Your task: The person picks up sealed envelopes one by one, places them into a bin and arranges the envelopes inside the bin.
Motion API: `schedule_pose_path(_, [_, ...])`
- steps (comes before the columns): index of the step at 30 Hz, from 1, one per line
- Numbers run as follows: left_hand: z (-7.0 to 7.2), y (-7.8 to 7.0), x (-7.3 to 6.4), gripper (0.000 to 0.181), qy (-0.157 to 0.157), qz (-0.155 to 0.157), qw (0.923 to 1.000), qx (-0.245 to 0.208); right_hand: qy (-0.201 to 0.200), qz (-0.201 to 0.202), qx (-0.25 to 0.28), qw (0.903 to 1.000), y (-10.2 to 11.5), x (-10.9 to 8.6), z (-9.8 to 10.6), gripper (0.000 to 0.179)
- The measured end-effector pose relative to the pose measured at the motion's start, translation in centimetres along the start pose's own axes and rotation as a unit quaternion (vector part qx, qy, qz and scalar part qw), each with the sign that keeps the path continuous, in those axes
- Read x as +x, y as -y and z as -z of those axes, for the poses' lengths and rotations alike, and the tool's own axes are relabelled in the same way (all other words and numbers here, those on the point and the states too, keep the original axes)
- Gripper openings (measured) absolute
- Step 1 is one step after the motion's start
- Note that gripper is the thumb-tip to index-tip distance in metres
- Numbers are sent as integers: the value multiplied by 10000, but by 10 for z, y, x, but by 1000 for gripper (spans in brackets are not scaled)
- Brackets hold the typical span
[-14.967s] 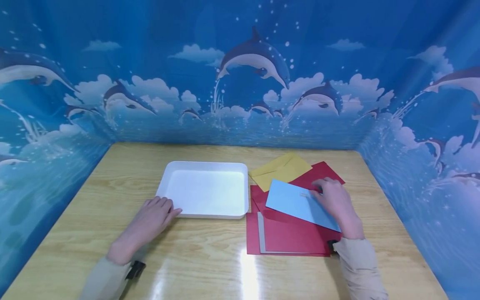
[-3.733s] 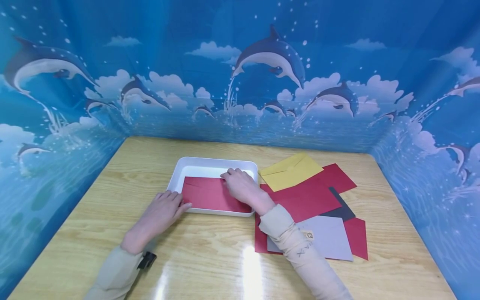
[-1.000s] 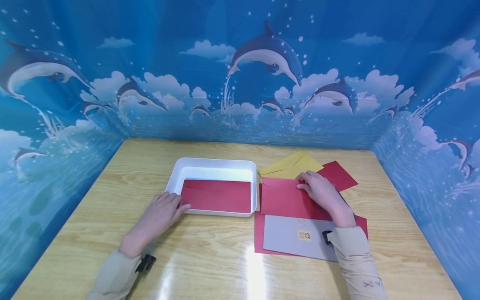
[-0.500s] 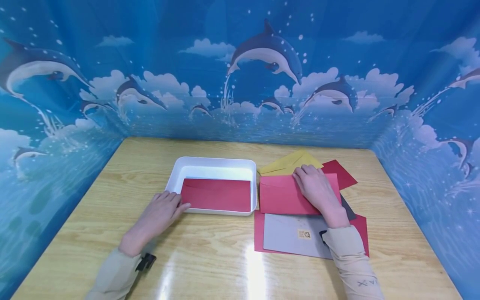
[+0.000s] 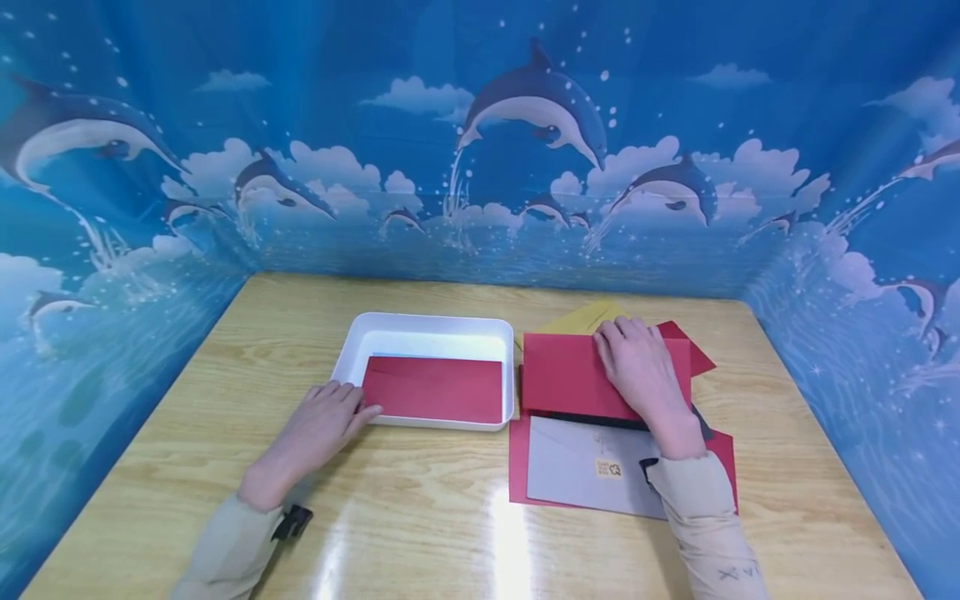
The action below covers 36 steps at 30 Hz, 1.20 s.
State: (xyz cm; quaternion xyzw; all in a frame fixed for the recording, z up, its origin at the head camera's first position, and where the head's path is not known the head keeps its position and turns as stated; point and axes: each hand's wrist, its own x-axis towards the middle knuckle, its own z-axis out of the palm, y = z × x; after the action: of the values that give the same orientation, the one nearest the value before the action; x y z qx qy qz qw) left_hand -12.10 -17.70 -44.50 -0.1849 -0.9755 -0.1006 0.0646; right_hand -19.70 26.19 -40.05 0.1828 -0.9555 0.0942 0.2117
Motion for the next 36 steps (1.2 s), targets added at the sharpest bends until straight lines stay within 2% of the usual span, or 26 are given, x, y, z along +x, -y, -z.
schedule_pose_path(5, [1, -1, 0, 32, -18, -17, 10000, 7, -389, -99, -44, 9992, 15, 10, 8, 22])
schedule_pose_path(10, [2, -2, 1, 33, 87, 38, 10000, -16, -924, 90, -380, 9950, 29, 26, 12, 18])
schedule_pose_path(13, [1, -2, 1, 34, 139, 63, 9999, -23, -1096, 142, -517, 9925, 35, 35, 15, 18])
schedule_pose_path(17, [0, -2, 1, 35, 113, 82, 9999, -1, -1097, 91, -402, 9931, 44, 43, 18, 17])
schedule_pose_path(23, [1, -1, 0, 35, 101, 71, 9999, 3, -911, 131, 134, 9957, 69, 55, 12, 20])
schedule_pose_path(27, [2, -1, 0, 33, 89, 36, 10000, -3, -814, 354, 605, 9942, 97, 63, -2, 19])
schedule_pose_path(36, [2, 0, 0, 34, 32, -9, 10000, 1, -663, 1048, 1379, 9826, 154, 77, -32, 15])
